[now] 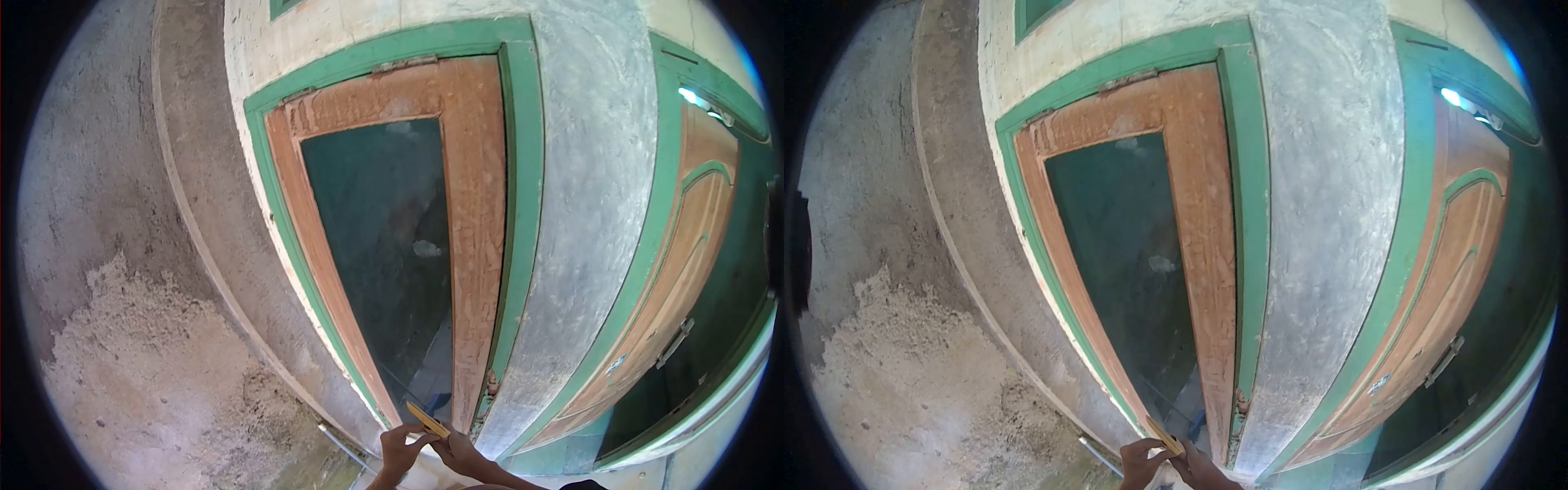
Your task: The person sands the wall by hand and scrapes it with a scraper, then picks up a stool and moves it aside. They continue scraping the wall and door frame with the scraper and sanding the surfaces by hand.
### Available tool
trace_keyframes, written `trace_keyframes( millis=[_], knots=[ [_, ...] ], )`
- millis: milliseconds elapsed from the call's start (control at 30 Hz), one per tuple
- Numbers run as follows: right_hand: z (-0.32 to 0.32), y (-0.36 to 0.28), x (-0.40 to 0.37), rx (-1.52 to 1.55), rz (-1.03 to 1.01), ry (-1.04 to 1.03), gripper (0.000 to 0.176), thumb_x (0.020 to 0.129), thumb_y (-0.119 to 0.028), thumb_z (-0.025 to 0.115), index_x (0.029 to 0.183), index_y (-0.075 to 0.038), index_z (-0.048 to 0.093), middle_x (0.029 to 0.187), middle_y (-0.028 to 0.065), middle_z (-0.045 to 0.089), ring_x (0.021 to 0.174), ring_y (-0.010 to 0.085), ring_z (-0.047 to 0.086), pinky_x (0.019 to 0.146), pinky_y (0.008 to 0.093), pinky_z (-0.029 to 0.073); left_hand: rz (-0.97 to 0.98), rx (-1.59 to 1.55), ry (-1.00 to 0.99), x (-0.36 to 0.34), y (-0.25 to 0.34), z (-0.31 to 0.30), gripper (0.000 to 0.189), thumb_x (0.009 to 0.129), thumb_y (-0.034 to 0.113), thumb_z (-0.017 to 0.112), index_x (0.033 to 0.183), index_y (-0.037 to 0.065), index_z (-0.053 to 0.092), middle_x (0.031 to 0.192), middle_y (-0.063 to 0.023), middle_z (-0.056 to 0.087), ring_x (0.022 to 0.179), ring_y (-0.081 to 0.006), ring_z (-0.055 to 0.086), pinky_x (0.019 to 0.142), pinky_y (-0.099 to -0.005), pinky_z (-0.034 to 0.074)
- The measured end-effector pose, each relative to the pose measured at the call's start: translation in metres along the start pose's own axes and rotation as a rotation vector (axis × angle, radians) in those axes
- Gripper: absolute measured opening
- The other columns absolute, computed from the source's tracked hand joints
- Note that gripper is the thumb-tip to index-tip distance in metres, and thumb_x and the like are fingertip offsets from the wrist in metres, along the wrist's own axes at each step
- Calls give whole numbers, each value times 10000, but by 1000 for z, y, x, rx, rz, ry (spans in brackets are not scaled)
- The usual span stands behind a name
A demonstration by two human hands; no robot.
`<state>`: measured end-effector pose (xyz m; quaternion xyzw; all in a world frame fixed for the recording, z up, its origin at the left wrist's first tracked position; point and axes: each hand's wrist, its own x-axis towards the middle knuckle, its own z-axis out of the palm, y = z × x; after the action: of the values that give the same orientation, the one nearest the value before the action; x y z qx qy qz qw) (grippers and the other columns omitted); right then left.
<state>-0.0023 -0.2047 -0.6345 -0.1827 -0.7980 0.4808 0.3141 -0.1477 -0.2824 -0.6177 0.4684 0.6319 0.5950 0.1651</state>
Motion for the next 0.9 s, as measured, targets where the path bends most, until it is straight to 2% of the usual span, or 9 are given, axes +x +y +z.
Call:
trace_keyframes(
  millis=[100, 167, 233, 333, 400, 500, 567, 833, 900],
  knots=[
    [-2, 2, -6, -88, 187, 62, 299, 1005, -84, 618, 1263, 52, 553, 1168, 215, 649, 1037, 348, 705, 834, 419, 554, 62, -126, -40, 3, -16, 13, 225, 794, 43, 876, 945, -55, 740, 1006, -144, 770, 879, -189, 745, 812, -309, 584],
    [0, 40, -12, -100, 92, 130, 250, 995, -74, 639, 1207, 38, 571, 1101, 180, 652, 996, 327, 706, 829, 422, 545, 57, -286, -113, 7, -8, 20, 264, 838, 52, 849, 1021, -57, 693, 1041, -150, 751, 937, -194, 734, 845, -314, 576],
    [-7, 43, -15, -56, 115, 166, 267, 997, -72, 637, 1228, 33, 555, 1092, 177, 650, 984, 313, 702, 821, 418, 544, 79, -137, -169, 13, 4, 22, 232, 901, 147, 814, 999, -37, 713, 1007, -113, 742, 877, -169, 707, 757, -322, 583],
    [-13, 45, -23, 16, 159, 210, 295, 1001, -70, 634, 1259, 27, 530, 1080, 171, 647, 965, 292, 698, 809, 411, 544, -150, -352, -296, 17, -7, 32, 199, 937, 209, 766, 1014, 31, 720, 914, -78, 729, 823, -169, 683, 789, -375, 547],
    [-13, 44, -30, 70, 191, 235, 314, 1003, -68, 632, 1280, 22, 513, 1072, 168, 645, 953, 278, 694, 800, 407, 543, -48, -255, -439, 18, -47, 39, 295, 877, 59, 819, 1086, -49, 642, 1058, -147, 728, 1015, -196, 709, 914, -316, 558],
    [-9, 38, -40, 128, 237, 272, 334, 1006, -66, 630, 1300, 18, 497, 1064, 164, 643, 941, 264, 691, 792, 403, 543, -51, -327, -557, 22, -41, 34, 286, 902, 46, 790, 1124, -48, 636, 1089, -145, 710, 1077, -197, 680, 971, -317, 538],
    [-7, 30, -41, 288, 265, 215, 473, 1026, -60, 594, 1415, 18, 335, 1019, 160, 645, 858, 217, 659, 740, 381, 542, -92, -431, -593, 24, -47, 32, 286, 907, 30, 778, 1143, -51, 637, 1115, -143, 701, 1088, -198, 674, 977, -316, 535],
    [-8, 30, -41, 210, 279, 158, 478, 1031, -61, 587, 1399, 37, 297, 1013, 160, 641, 840, 213, 646, 723, 375, 540, -78, -689, -734, 28, -84, 27, 313, 916, -73, 716, 1215, -87, 621, 1200, -161, 677, 1135, -220, 657, 1016, -335, 541],
    [-8, 30, -40, 187, 285, 141, 480, 1033, -61, 585, 1394, 43, 286, 1011, 160, 640, 835, 212, 642, 718, 373, 539, -197, -688, -750, 31, -86, 26, 298, 915, -96, 701, 1203, -97, 623, 1197, -165, 678, 1147, -229, 653, 1034, -347, 541]
  ],
)
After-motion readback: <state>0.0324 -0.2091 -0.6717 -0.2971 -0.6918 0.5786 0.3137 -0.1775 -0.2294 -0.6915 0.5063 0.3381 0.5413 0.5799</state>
